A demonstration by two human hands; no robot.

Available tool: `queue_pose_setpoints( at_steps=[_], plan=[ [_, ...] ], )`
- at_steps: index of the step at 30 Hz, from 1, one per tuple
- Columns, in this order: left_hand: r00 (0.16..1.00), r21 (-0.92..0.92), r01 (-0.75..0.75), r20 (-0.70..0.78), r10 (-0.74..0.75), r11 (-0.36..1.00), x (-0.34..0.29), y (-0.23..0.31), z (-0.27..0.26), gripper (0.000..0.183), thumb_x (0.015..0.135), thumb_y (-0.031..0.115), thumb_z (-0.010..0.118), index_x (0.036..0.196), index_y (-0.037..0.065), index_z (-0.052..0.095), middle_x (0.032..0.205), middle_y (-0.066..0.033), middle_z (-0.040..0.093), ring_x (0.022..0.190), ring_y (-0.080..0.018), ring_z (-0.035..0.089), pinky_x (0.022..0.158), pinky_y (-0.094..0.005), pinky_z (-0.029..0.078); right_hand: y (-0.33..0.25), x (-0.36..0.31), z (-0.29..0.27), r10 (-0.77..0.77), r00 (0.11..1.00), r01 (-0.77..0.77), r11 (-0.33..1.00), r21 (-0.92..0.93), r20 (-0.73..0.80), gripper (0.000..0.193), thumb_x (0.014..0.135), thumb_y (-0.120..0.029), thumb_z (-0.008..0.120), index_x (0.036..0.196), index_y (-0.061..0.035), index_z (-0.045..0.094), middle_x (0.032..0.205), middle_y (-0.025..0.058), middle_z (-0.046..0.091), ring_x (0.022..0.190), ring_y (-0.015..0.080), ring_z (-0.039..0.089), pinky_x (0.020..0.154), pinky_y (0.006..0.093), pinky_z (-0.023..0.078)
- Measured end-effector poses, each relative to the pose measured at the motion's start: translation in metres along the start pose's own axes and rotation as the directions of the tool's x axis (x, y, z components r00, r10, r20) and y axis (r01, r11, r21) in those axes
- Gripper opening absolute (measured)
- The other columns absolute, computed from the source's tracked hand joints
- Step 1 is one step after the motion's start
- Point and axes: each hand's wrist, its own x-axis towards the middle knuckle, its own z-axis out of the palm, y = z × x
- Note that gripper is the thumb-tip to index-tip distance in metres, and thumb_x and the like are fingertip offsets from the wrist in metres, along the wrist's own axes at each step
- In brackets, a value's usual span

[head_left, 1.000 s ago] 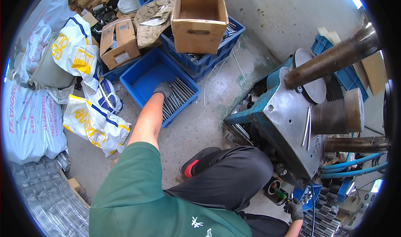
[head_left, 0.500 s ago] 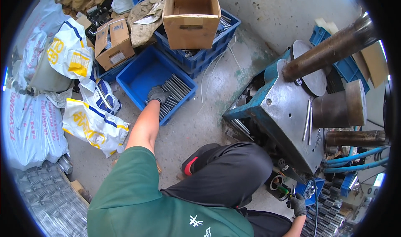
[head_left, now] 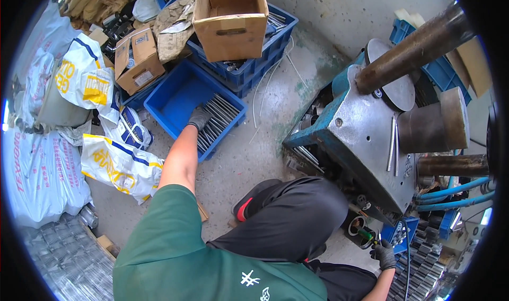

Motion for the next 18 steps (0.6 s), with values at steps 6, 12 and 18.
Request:
queue_pose_setpoints(
  at_steps=[6,12,18],
  plan=[
    [0.957,0.302,-0.268,0.19,0.217,0.915,-0.042,0.013,-0.03,0.127,0.065,0.045,0.091,0.166,0.012,0.023,0.17,-0.0244,0.022,0.159,-0.0386,0.02,0.13,-0.0433,0.021,-0.006,-0.018,0.001,0.033,0.999,-0.033,0.999,-0.007,-0.034,0.051,0.087,-0.004,0.069,0.136,0.0024,0.057,0.095,0.0121,0.07,0.065,0.0232,0.069,0.054,0.0347,0.055],
    [0.974,0.225,-0.164,0.189,0.122,0.96,-0.052,0.027,-0.025,0.126,0.067,0.044,0.093,0.166,0.012,0.023,0.165,-0.0259,0.035,0.152,-0.0394,0.035,0.126,-0.0418,0.031,0.001,-0.017,-0.004,0.058,0.996,-0.059,0.998,-0.015,-0.065,0.053,0.087,-0.003,0.068,0.138,0.0029,0.055,0.096,0.0128,0.069,0.065,0.0243,0.069,0.053,0.0352,0.056],
    [0.999,0.107,-0.043,0.014,0.041,0.993,-0.033,0.027,-0.002,0.106,0.079,0.046,0.085,0.162,0.007,0.032,0.158,-0.0273,0.045,0.147,-0.0383,0.044,0.123,-0.0409,0.036,0.002,-0.011,-0.004,0.042,0.998,-0.044,0.998,-0.038,-0.04,0.051,0.088,-0.003,0.068,0.137,0.0026,0.056,0.098,0.013,0.07,0.065,0.0242,0.07,0.053,0.0349,0.055]
  ],
)
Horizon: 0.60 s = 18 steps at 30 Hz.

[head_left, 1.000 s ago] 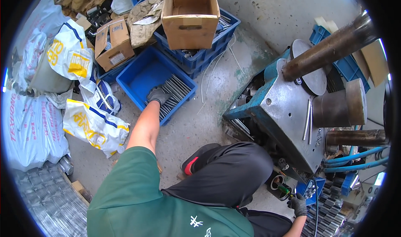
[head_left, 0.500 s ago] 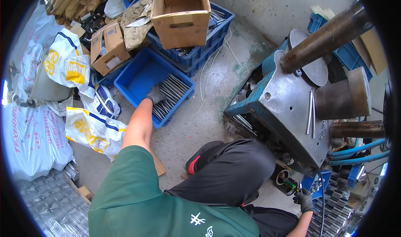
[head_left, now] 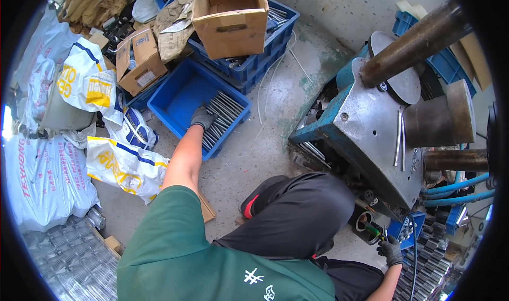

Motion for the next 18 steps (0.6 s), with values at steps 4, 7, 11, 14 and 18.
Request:
queue_pose_setpoints(
  at_steps=[4,7,11,14,18],
  plan=[
    [0.994,0.073,-0.09,-0.058,0.094,0.993,0.001,-0.007,-0.006,0.097,0.079,0.048,0.083,0.157,0.006,0.042,0.157,-0.0244,0.047,0.146,-0.0383,0.045,0.122,-0.0412,0.037,-0.004,0.001,0.005,-0.019,1.0,0.019,1.0,-0.009,0.011,0.051,0.087,-0.003,0.067,0.137,0.0025,0.057,0.094,0.0126,0.07,0.064,0.0246,0.07,0.053,0.0349,0.055],
    [0.988,0.048,-0.153,0.029,0.152,0.987,0.003,-0.005,-0.018,0.097,0.076,0.049,0.084,0.155,0.006,0.046,0.158,-0.0231,0.046,0.146,-0.0383,0.044,0.123,-0.041,0.036,-0.007,0.0,0.004,-0.034,0.999,0.034,0.999,-0.022,0.009,0.054,0.086,-0.002,0.066,0.139,0.0035,0.055,0.091,0.0135,0.07,0.062,0.0256,0.07,0.052,0.0348,0.055],
    [0.989,0.217,-0.136,0.088,0.119,0.967,-0.002,0.007,-0.01,0.11,0.071,0.053,0.087,0.158,0.004,0.041,0.16,-0.0234,0.043,0.149,-0.0382,0.041,0.124,-0.0398,0.034,-0.021,-0.018,0.013,-0.029,0.999,0.029,0.998,-0.056,-0.015,0.051,0.087,-0.004,0.066,0.138,0.0022,0.059,0.092,0.0115,0.071,0.064,0.0227,0.07,0.053,0.0342,0.056],
    [0.974,0.095,-0.226,0.027,0.225,0.969,0.004,-0.003,0.007,0.109,0.074,0.051,0.086,0.159,0.004,0.037,0.159,-0.0227,0.046,0.148,-0.0365,0.043,0.124,-0.0388,0.034,-0.041,-0.039,0.022,-0.063,0.998,0.061,0.982,-0.178,-0.008,0.046,0.088,-0.012,0.072,0.132,-0.0014,0.066,0.091,0.0072,0.071,0.066,0.0157,0.067,0.058,0.0297,0.056],
    [0.951,0.118,-0.297,-0.057,0.305,0.948,0.014,-0.014,0.021,0.101,0.081,0.049,0.08,0.158,0.0,0.037,0.161,-0.0244,0.041,0.149,-0.0371,0.04,0.125,-0.038,0.033,-0.047,-0.034,0.026,-0.084,0.996,0.089,0.969,-0.229,0.033,0.048,0.086,-0.018,0.074,0.13,-0.0013,0.067,0.09,0.0073,0.072,0.07,0.0144,0.067,0.062,0.0285,0.056]
  ],
)
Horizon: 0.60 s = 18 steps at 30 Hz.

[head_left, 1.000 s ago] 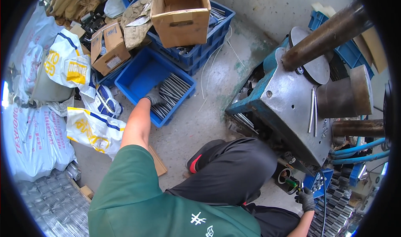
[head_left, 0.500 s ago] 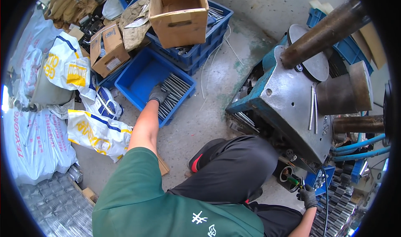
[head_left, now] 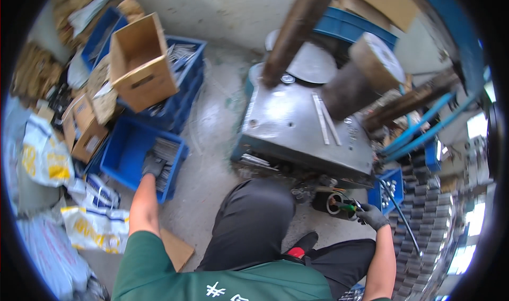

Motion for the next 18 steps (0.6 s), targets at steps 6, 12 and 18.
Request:
queue_pose_setpoints(
  at_steps=[6,12,18],
  plan=[
    [0.935,-0.019,-0.005,-0.355,-0.002,1.0,0.0,0.021,-0.014,0.065,0.084,0.03,0.082,0.138,-0.001,0.06,0.138,-0.0254,0.062,0.129,-0.0416,0.058,0.11,-0.0435,0.047,-0.018,-0.022,-0.003,-0.109,0.994,0.105,0.984,-0.141,-0.02,0.052,0.085,-0.011,0.072,0.136,-0.0024,0.065,0.094,0.0083,0.073,0.076,0.0161,0.068,0.07,0.0305,0.056],
    [0.803,-0.362,-0.371,-0.588,0.099,0.856,-0.028,0.128,-0.104,0.018,0.096,0.016,0.071,0.101,-0.002,0.069,0.099,-0.0165,0.065,0.093,-0.0312,0.063,0.09,-0.0392,0.051,-0.042,-0.056,-0.012,-0.596,0.755,0.493,0.79,-0.364,-0.272,0.046,0.075,-0.014,0.072,0.119,-0.0003,0.068,0.106,0.0238,0.071,0.101,0.0388,0.069,0.09,0.0443,0.054],
    [0.582,-0.459,-0.812,-0.578,0.572,0.361,-0.138,0.369,-0.225,0.01,0.098,0.003,0.066,0.107,-0.001,0.068,0.104,-0.0085,0.068,0.099,-0.017,0.064,0.092,-0.0291,0.051,-0.127,-0.088,-0.019,-0.781,0.41,0.658,0.611,-0.44,-0.471,0.026,0.075,-0.006,0.068,0.101,-0.0008,0.065,0.1,0.0227,0.066,0.097,0.041,0.066,0.086,0.0464,0.053]
  ],
)
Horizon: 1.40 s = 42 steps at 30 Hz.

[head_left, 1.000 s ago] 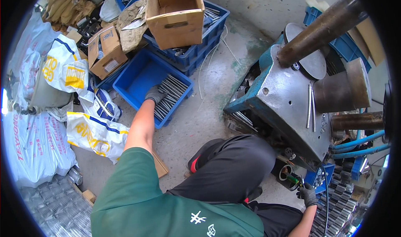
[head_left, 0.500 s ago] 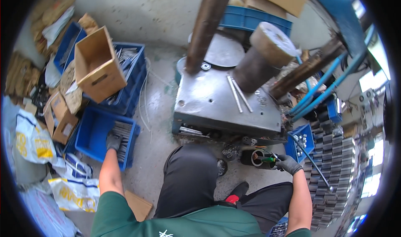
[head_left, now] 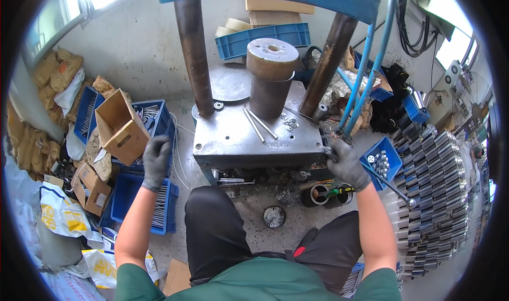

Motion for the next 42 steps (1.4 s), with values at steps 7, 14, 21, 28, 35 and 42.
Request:
queue_pose_setpoints(
  at_steps=[7,14,21,28,35,42],
  plan=[
    [0.809,-0.135,0.426,0.499,-0.31,0.895,0.063,0.109,0.176,0.032,0.101,0.021,0.068,0.128,0.005,0.067,0.115,-0.0042,0.071,0.096,-0.0114,0.066,0.079,-0.0289,0.055,0.026,0.055,0.067,-0.131,0.991,0.126,0.987,-0.099,-0.036,0.033,0.075,-0.005,0.065,0.107,-0.0027,0.073,0.107,0.0231,0.07,0.102,0.0431,0.067,0.093,0.0491,0.054],
    [0.828,0.49,-0.31,0.56,-0.022,0.815,0.015,0.103,0.25,0.051,0.086,0.031,0.078,0.135,0.022,0.067,0.145,-0.0107,0.059,0.133,-0.0375,0.055,0.113,-0.046,0.047,0.04,0.078,0.095,-0.085,0.993,0.101,0.967,-0.233,0.08,0.033,0.08,-0.017,0.068,0.111,-0.005,0.073,0.12,0.0214,0.07,0.112,0.0414,0.065,0.1,0.0495,0.052],
    [0.793,0.493,-0.262,0.6,-0.106,0.829,0.033,0.112,0.26,0.034,0.084,0.031,0.077,0.114,0.014,0.075,0.134,-0.0119,0.066,0.128,-0.0363,0.057,0.111,-0.0472,0.048,0.03,0.089,0.09,-0.166,0.971,0.193,0.968,-0.162,0.17,0.029,0.08,-0.016,0.068,0.107,-0.0041,0.071,0.105,0.0206,0.073,0.108,0.0401,0.065,0.097,0.0482,0.052],
    [0.799,0.419,-0.187,0.591,-0.111,0.888,0.058,0.072,0.239,0.029,0.089,0.027,0.075,0.104,0.003,0.075,0.107,-0.0182,0.071,0.103,-0.0359,0.067,0.094,-0.0448,0.054,0.043,0.085,0.082,-0.018,1.0,0.017,0.997,0.073,0.023,0.029,0.077,-0.013,0.066,0.104,-0.0021,0.069,0.091,0.025,0.069,0.091,0.0434,0.067,0.084,0.0502,0.054],
    [0.87,0.352,0.0,0.462,-0.174,0.936,0.072,0.039,0.214,0.022,0.085,0.013,0.076,0.102,0.0,0.073,0.097,-0.0204,0.072,0.089,-0.0331,0.071,0.084,-0.0409,0.057,0.018,0.084,0.096,-0.172,0.981,0.173,0.985,0.006,0.085,0.029,0.078,-0.01,0.065,0.106,-0.0038,0.069,0.095,0.0231,0.072,0.1,0.042,0.066,0.09,0.0493,0.054],
    [0.811,0.486,0.141,0.443,-0.382,0.863,0.073,0.039,0.209,0.063,0.084,0.032,0.082,0.134,0.002,0.061,0.1,-0.0219,0.075,0.092,-0.032,0.074,0.088,-0.0401,0.058,-0.024,0.078,0.117,-0.353,0.924,0.371,0.921,-0.121,0.147,0.027,0.081,-0.015,0.07,0.105,-0.0046,0.07,0.124,0.0158,0.071,0.102,0.0397,0.065,0.092,0.0475,0.054]
  ],
)
